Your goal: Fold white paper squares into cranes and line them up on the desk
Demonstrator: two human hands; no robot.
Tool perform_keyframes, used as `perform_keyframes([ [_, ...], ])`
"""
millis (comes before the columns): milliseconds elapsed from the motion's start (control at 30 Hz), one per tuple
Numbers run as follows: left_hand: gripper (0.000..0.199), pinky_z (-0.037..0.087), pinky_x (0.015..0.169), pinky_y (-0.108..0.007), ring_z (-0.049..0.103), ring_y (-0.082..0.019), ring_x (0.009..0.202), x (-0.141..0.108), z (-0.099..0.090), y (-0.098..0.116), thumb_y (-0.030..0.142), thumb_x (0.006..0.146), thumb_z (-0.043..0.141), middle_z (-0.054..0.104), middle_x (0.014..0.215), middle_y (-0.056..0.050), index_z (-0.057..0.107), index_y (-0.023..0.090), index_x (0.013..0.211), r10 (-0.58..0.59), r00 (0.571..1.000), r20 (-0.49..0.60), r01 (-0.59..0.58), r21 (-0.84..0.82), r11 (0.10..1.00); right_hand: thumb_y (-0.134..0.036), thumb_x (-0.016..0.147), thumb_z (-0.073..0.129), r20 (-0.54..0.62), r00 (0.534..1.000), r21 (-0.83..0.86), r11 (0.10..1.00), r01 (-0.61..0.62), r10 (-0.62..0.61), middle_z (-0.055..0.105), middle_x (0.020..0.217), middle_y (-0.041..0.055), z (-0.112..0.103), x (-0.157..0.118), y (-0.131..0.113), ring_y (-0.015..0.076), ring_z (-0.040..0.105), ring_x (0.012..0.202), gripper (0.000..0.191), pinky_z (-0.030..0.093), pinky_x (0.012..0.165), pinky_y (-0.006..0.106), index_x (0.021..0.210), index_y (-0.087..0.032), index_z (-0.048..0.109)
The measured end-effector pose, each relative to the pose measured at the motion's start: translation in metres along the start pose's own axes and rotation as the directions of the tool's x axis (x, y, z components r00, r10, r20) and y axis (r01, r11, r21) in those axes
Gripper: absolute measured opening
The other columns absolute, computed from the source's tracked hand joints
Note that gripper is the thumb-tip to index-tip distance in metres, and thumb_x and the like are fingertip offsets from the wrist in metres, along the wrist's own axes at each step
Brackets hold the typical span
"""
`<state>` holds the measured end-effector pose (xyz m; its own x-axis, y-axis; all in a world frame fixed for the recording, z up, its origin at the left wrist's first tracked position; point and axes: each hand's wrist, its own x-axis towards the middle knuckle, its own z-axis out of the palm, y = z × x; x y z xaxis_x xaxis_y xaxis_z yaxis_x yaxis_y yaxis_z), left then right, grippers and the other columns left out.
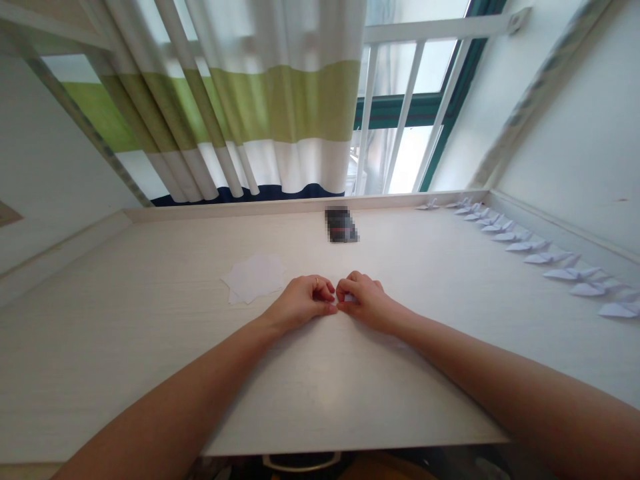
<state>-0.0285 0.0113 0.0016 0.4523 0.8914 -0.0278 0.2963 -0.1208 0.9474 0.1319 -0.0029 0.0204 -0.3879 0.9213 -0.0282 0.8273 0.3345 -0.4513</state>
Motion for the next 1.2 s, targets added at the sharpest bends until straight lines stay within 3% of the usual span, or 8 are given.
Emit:
perform_keyframes([
  [100,0.009,0.043,0.079,-0.030,0.058,-0.016,0.081,-0.003,-0.005,0.002,0.015,0.057,0.064,0.061,0.096,-0.006,0.061,0.013,0.065,-0.001,0.999,0.035,0.000,0.040,0.999,-0.016,0.072,0.054,0.014,1.000,0.019,1.000,0.004,-0.004,0.050,0.085,0.0039,-0.003,-0.001,0.000,0.0166,0.048,0.082,0.004,0.033,0.073,0.030,0.072,-0.019,0.056],
  [233,0.019,0.041,0.086,-0.032,0.057,-0.017,0.089,-0.005,-0.010,0.003,0.012,0.059,0.061,0.059,0.104,-0.007,0.065,0.014,0.077,-0.017,0.998,0.065,0.014,0.051,0.999,-0.010,0.070,0.052,0.024,1.000,0.056,0.998,0.019,-0.020,0.050,0.083,0.0029,-0.006,-0.001,0.002,0.0139,0.049,0.076,0.009,0.035,0.070,0.027,0.071,-0.018,0.057],
  [533,0.024,0.039,0.089,-0.035,0.056,-0.018,0.092,-0.005,-0.011,0.003,0.008,0.057,0.059,0.060,0.104,-0.006,0.066,0.015,0.080,-0.026,0.997,0.073,0.023,0.044,0.999,-0.005,0.066,0.051,0.041,0.996,0.174,0.982,0.075,-0.084,0.049,0.079,0.0018,-0.004,0.004,0.017,0.0123,0.050,0.071,0.012,0.039,0.067,0.024,0.066,-0.016,0.056],
  [767,0.025,0.039,0.089,-0.034,0.055,-0.019,0.094,-0.009,-0.012,0.005,0.009,0.059,0.058,0.059,0.104,-0.007,0.065,0.015,0.083,-0.002,0.998,0.058,-0.003,0.081,0.997,-0.008,0.069,0.054,0.016,0.994,0.191,0.976,0.102,-0.107,0.051,0.093,0.0042,-0.003,0.000,0.021,0.0152,0.051,0.083,0.030,0.039,0.078,0.030,0.096,-0.021,0.059],
  [933,0.029,0.041,0.086,-0.032,0.053,-0.017,0.093,-0.010,-0.008,0.000,0.014,0.062,0.059,0.056,0.108,-0.007,0.061,0.016,0.092,0.067,0.995,-0.077,-0.058,0.109,0.992,-0.013,0.072,0.053,0.013,0.990,0.125,0.982,0.139,-0.142,0.051,0.094,0.0070,-0.007,-0.007,0.020,0.0162,0.052,0.082,0.022,0.040,0.076,0.029,0.093,-0.017,0.060],
  [1067,0.030,0.044,0.077,-0.031,0.055,-0.015,0.082,-0.009,-0.007,-0.003,0.023,0.072,0.050,0.058,0.094,-0.007,0.055,0.014,0.100,-0.003,0.963,-0.270,0.039,0.127,0.991,-0.017,0.076,0.049,-0.006,0.993,0.048,0.992,0.119,-0.119,0.052,0.089,0.0078,-0.007,-0.015,0.014,0.0159,0.053,0.076,0.014,0.041,0.070,0.028,0.086,-0.015,0.059],
  [1133,0.027,0.043,0.076,-0.033,0.053,-0.016,0.080,-0.011,-0.007,-0.001,0.027,0.075,0.046,0.057,0.091,-0.007,0.057,0.014,0.096,0.009,0.938,-0.348,0.081,0.243,0.967,-0.018,0.076,0.049,-0.006,0.998,0.031,0.997,0.068,-0.068,0.052,0.092,0.0087,-0.006,-0.019,0.010,0.0166,0.053,0.078,0.017,0.041,0.071,0.028,0.091,-0.014,0.057],
  [1200,0.023,0.041,0.079,-0.036,0.051,-0.019,0.086,-0.013,-0.006,0.002,0.032,0.074,0.048,0.055,0.092,-0.007,0.060,0.015,0.084,0.090,0.930,-0.356,0.075,0.422,0.903,-0.020,0.077,0.048,-0.008,1.000,0.010,1.000,0.024,-0.024,0.050,0.097,0.0104,-0.006,-0.022,0.007,0.0178,0.053,0.081,0.021,0.041,0.073,0.030,0.096,-0.013,0.055],
])
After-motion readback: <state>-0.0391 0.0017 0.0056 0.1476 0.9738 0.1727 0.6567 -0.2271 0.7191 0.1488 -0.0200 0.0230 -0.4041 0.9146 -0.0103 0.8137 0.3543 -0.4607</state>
